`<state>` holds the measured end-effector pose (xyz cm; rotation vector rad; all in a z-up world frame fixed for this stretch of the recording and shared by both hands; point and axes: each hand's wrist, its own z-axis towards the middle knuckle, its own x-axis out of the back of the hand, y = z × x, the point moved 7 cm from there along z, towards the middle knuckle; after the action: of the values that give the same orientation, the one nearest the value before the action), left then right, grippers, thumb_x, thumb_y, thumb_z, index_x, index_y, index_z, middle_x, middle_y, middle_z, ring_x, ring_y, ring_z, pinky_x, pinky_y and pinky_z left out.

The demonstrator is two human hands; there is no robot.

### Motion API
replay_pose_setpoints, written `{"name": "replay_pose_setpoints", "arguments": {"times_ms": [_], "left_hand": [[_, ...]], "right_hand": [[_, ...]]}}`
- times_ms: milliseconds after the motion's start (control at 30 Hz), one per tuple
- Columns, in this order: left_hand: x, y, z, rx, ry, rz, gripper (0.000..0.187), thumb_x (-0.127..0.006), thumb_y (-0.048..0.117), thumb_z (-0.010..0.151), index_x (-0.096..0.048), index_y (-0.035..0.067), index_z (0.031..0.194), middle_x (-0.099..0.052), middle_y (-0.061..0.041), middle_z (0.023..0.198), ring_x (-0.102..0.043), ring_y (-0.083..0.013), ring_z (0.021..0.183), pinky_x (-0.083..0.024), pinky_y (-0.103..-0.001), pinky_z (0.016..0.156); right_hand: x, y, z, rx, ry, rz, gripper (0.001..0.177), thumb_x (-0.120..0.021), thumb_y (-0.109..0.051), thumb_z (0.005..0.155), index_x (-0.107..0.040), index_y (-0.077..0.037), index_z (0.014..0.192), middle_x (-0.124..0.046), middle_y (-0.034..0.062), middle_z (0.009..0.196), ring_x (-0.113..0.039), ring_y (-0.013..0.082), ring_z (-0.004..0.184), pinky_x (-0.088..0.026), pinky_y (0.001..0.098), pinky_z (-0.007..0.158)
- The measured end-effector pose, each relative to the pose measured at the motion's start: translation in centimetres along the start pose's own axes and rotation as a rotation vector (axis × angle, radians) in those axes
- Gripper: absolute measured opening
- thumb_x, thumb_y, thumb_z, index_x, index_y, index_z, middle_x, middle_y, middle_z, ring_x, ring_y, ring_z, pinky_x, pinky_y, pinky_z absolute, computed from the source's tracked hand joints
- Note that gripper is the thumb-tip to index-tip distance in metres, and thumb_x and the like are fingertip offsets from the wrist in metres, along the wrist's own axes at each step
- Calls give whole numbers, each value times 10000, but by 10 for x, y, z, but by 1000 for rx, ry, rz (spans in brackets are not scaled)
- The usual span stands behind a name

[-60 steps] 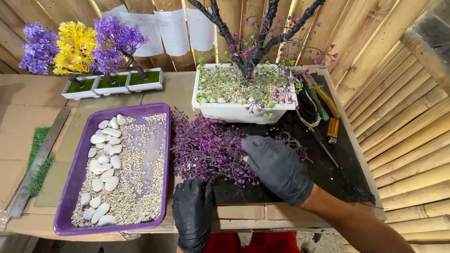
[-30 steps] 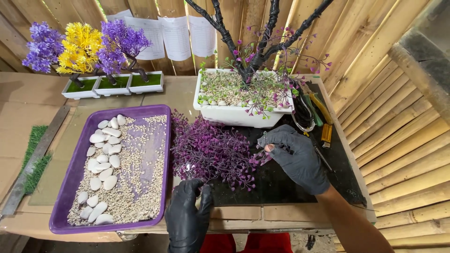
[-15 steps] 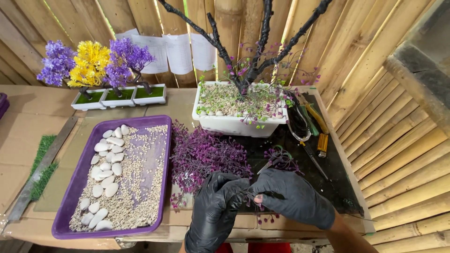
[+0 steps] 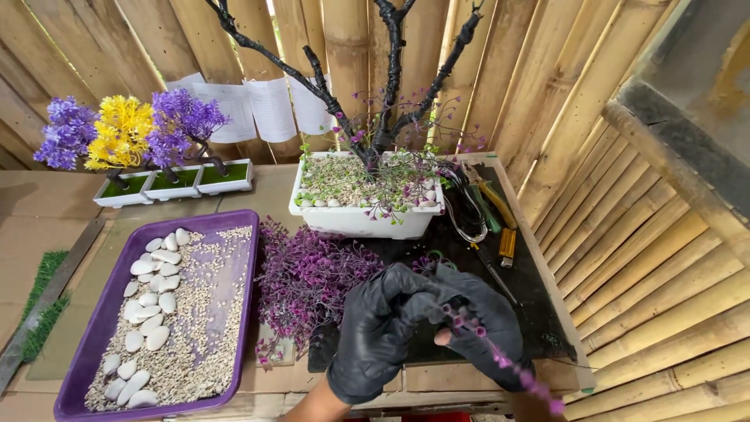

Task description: The person arranges purple artificial flowers onto a bonsai tree in a white rectangular pot. They use scissors to trim the flower stems and wire cutters to snip the branches of the tree, then attach the flowers to the branches by hand.

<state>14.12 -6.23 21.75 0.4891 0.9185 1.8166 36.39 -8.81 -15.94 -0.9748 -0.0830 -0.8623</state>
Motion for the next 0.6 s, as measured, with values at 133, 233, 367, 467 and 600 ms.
{"name": "replay_pose_setpoints", "arguments": {"times_ms": [133, 233, 367, 467, 600], "left_hand": [[-23, -5, 10, -147, -95, 177, 70, -628, 50, 1007, -677, 49, 1058, -709, -85, 960, -725, -265, 851, -581, -371, 739], [-26, -1, 16, -189, -152, 229, 185, -654, -80, 972, -677, 37, 1113, -705, -97, 1012, -730, -282, 915, -595, -372, 802], [-33, 13, 28, -277, -275, 424, 160, -613, 35, 1038, -647, 61, 1193, -717, -102, 1124, -709, -305, 994, -566, -400, 879], [-31, 9, 31, -313, -291, 476, 263, -580, -29, 1024, -623, 64, 1266, -702, -138, 1145, -695, -344, 1017, -563, -435, 882], [-29, 14, 46, -316, -229, 504, 156, -588, 43, 1044, -646, 55, 1188, -694, -113, 1061, -687, -314, 947, -539, -407, 826]], "right_hand": [[129, -195, 4, 27, 357, -157, 533, -816, -473, 749, -659, -160, 1150, -720, 64, 1157, -713, 260, 1118, -580, 415, 1068], [149, -186, -4, -8, 578, 32, 298, -738, -294, 883, -724, -85, 1095, -736, 144, 1167, -730, 336, 1113, -633, 475, 1014], [163, -271, 47, -148, 631, 21, 244, -841, -278, 800, -768, -142, 989, -771, 46, 1000, -743, 266, 1014, -581, 449, 1031], [169, -250, 45, -207, 669, 193, 262, -891, -129, 733, -735, -113, 944, -747, 59, 972, -735, 225, 906, -632, 370, 911], [177, -277, 69, -252, 668, 158, 303, -869, -217, 746, -756, -98, 1001, -769, 79, 1027, -760, 235, 960, -640, 378, 936]]}}
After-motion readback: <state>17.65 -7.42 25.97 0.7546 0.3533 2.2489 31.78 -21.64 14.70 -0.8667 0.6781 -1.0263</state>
